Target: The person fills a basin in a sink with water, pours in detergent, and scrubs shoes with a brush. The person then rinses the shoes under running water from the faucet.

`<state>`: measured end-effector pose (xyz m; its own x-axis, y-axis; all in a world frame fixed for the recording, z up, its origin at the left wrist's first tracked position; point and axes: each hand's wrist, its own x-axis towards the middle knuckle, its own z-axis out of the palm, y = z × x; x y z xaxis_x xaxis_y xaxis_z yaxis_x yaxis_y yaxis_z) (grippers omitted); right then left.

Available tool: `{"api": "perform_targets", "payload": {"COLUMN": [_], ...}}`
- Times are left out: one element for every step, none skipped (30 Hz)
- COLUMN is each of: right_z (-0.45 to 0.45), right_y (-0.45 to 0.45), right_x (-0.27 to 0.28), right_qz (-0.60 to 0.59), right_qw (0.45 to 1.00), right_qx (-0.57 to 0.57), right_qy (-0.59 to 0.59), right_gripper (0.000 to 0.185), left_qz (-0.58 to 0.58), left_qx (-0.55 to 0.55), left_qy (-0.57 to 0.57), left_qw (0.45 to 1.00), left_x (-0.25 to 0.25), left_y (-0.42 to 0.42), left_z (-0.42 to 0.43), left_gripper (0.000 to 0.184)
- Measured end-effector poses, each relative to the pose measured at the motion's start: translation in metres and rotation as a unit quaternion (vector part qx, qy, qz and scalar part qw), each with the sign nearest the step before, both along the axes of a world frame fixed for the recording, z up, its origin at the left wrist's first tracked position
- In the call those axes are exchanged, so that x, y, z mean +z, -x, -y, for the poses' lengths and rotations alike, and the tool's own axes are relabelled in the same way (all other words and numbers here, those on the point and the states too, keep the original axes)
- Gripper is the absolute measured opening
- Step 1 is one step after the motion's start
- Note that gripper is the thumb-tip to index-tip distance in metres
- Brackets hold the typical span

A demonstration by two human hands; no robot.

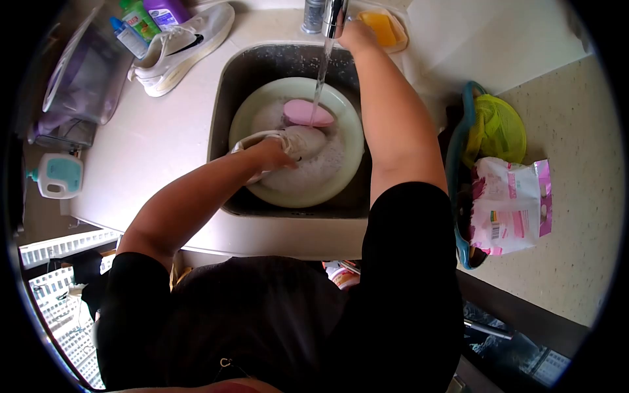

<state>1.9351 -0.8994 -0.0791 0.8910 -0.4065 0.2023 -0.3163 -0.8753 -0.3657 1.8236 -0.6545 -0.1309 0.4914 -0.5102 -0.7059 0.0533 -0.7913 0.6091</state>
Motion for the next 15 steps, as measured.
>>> {"api": "perform_targets", "payload": {"right_z": [-0.015, -0.019, -0.021, -0.024, -0.026, -0.028, -0.032, -0.029, -0.033, -0.044, -0.055, -0.066, -0.073, -0.074, -0.075], "right_y": [0.013, 0.017, 0.018, 0.023, 0.033, 0.046, 0.058, 0.064, 0.074, 0.08, 0.084, 0.085, 0.08, 0.073, 0.066], "right_x": [0.012, 0.01, 0.004, -0.006, -0.022, -0.043, -0.064, -0.09, -0.121, -0.134, -0.143, -0.15, -0.157, -0.165, -0.175], "right_qz": [-0.021, -0.034, -0.048, -0.064, 0.023, 0.11, 0.11, 0.03, 0.005, -0.067, -0.098, -0.126, -0.151, -0.156, -0.162], "right_qw": [0.998, 0.998, 0.997, 0.996, 0.998, 0.989, 0.988, 0.974, 0.977, 0.965, 0.96, 0.953, 0.945, 0.938, 0.931], "right_qx": [-0.041, -0.044, -0.046, -0.047, -0.024, -0.004, 0.032, 0.133, 0.186, 0.237, 0.254, 0.272, 0.291, 0.31, 0.327], "right_qy": [-0.042, -0.037, -0.031, -0.026, -0.062, -0.097, -0.102, -0.179, -0.103, -0.094, -0.065, -0.036, -0.006, 0.01, 0.025], "right_gripper": [0.029, 0.028, 0.028, 0.028, 0.028, 0.029, 0.03, 0.035, 0.04, 0.045, 0.047, 0.05, 0.053, 0.055, 0.057], "left_qz": [0.075, 0.136, 0.197, 0.255, 0.205, 0.154, 0.102, 0.049, -0.004, -0.056, -0.107, -0.227, -0.237, -0.246, -0.256], "left_qx": [-0.132, -0.178, -0.222, -0.264, -0.202, -0.141, -0.078, -0.013, 0.051, 0.117, 0.182, 0.293, 0.325, 0.356, 0.386], "left_qy": [-0.058, -0.074, -0.089, -0.104, -0.086, -0.066, -0.045, -0.026, -0.009, 0.006, 0.018, 0.051, 0.059, 0.069, 0.08], "left_qw": [0.987, 0.972, 0.951, 0.924, 0.954, 0.976, 0.991, 0.998, 0.999, 0.992, 0.977, 0.927, 0.914, 0.899, 0.883], "left_x": [0.003, -0.008, -0.029, -0.041, -0.038, -0.031, -0.02, -0.01, -0.001, 0.005, 0.005, -0.024, -0.033, -0.038, -0.041], "left_y": [-0.001, -0.002, -0.002, -0.001, 0.0, -0.001, -0.004, -0.007, -0.011, -0.016, -0.022, -0.031, -0.031, -0.028, -0.025], "left_z": [0.002, 0.006, 0.01, 0.014, 0.015, 0.015, 0.015, 0.014, 0.012, 0.009, 0.005, 0.003, 0.002, 0.003, 0.004], "left_gripper": [0.039, 0.037, 0.036, 0.035, 0.033, 0.031, 0.029, 0.027, 0.025, 0.024, 0.022, 0.025, 0.026, 0.026, 0.027]}}
